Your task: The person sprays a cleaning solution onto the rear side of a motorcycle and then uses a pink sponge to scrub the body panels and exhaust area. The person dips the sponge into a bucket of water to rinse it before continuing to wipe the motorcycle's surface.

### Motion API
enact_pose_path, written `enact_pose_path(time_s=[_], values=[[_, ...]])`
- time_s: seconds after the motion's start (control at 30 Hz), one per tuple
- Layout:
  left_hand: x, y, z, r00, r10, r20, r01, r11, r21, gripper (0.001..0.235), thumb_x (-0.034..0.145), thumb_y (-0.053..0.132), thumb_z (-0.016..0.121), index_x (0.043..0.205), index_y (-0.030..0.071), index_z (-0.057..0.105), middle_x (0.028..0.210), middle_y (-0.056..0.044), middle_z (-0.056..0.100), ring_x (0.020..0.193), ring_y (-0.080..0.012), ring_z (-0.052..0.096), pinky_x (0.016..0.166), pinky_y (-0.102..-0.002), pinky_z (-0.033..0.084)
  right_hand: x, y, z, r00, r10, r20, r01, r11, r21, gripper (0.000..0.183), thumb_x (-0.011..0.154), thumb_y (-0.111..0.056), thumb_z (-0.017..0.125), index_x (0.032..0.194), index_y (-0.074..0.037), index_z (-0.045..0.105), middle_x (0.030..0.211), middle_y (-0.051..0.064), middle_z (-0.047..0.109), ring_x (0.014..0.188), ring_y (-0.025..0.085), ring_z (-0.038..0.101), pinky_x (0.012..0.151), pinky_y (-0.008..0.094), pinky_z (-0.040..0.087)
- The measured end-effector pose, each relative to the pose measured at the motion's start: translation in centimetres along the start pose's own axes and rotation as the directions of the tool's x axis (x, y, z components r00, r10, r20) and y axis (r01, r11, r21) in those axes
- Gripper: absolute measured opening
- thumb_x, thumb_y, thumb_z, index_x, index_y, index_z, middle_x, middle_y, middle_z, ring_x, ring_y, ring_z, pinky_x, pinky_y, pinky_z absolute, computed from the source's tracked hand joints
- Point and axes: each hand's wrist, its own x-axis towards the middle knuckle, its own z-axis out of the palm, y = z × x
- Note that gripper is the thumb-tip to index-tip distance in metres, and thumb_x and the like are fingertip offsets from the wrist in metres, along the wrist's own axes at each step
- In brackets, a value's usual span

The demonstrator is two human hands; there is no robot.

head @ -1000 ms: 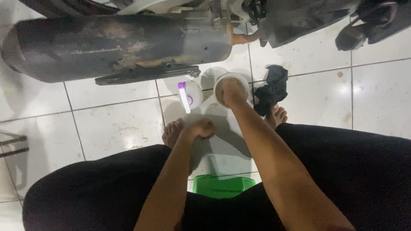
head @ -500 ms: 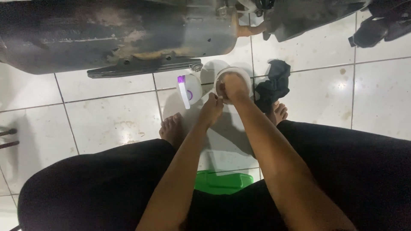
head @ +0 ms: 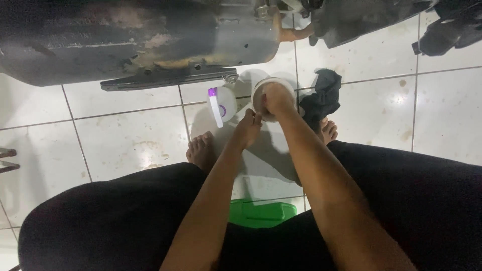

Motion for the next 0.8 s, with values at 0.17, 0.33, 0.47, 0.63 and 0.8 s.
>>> enact_pose_path(time_s=[0.17, 0.33, 0.47, 0.63, 0.8], values=[[-0.3, 0.0, 0.0, 1.000, -0.006, 0.003, 0.007, 1.000, -0.014, 0.061, 0.113, 0.050, 0.027, 0.141, -0.003, 0.042, 0.114, -0.021, 0.067, 0.106, -0.0339, 0.068, 0.087, -0.048, 0.052, -4.5, -2.5, -3.6, 0.999, -0.003, 0.035, 0.001, 0.999, 0.039, 0.036, 0.092, -0.011, 0.070, 0.127, -0.006, 0.064, 0.128, 0.016, 0.067, 0.128, 0.034, 0.060, 0.104, 0.052, 0.052], [-0.5, 0.3, -0.2, 1.000, -0.008, 0.012, 0.008, 1.000, -0.014, 0.058, 0.113, 0.048, 0.028, 0.141, -0.002, 0.043, 0.116, -0.022, 0.068, 0.107, -0.0359, 0.069, 0.087, -0.050, 0.053, -2.1, -1.2, -0.8, 0.997, 0.031, 0.066, -0.036, 0.997, 0.066, 0.047, 0.096, -0.015, 0.064, 0.142, -0.010, 0.058, 0.140, 0.017, 0.061, 0.135, 0.035, 0.054, 0.110, 0.055, 0.048], [1.2, -1.4, 0.6, 1.000, 0.001, 0.011, -0.001, 1.000, -0.019, 0.059, 0.114, 0.047, 0.027, 0.140, -0.003, 0.043, 0.114, -0.021, 0.067, 0.105, -0.0341, 0.069, 0.087, -0.049, 0.052, -3.0, -1.2, -1.4, 0.995, 0.054, 0.078, -0.059, 0.996, 0.069, 0.051, 0.095, -0.021, 0.064, 0.145, -0.021, 0.051, 0.144, 0.009, 0.055, 0.140, 0.028, 0.049, 0.111, 0.051, 0.047], [0.5, -0.8, 0.3, 1.000, -0.005, 0.012, 0.006, 1.000, -0.023, 0.060, 0.113, 0.049, 0.027, 0.141, -0.001, 0.044, 0.115, -0.020, 0.067, 0.104, -0.0312, 0.068, 0.087, -0.048, 0.052, 0.2, -0.1, 0.8, 0.985, 0.151, 0.081, -0.161, 0.979, 0.128, 0.048, 0.095, -0.020, 0.063, 0.142, -0.023, 0.057, 0.139, 0.011, 0.058, 0.134, 0.033, 0.053, 0.103, 0.060, 0.051], [-0.9, 0.8, -0.4, 0.999, -0.044, 0.029, 0.044, 0.999, -0.018, 0.055, 0.113, 0.046, 0.029, 0.140, 0.001, 0.043, 0.117, -0.017, 0.068, 0.105, -0.0297, 0.069, 0.088, -0.047, 0.053, -3.8, -2.4, -2.8, 0.990, 0.119, 0.072, -0.127, 0.985, 0.113, 0.044, 0.093, -0.013, 0.067, 0.136, -0.017, 0.061, 0.132, 0.012, 0.064, 0.131, 0.032, 0.057, 0.102, 0.057, 0.051]])
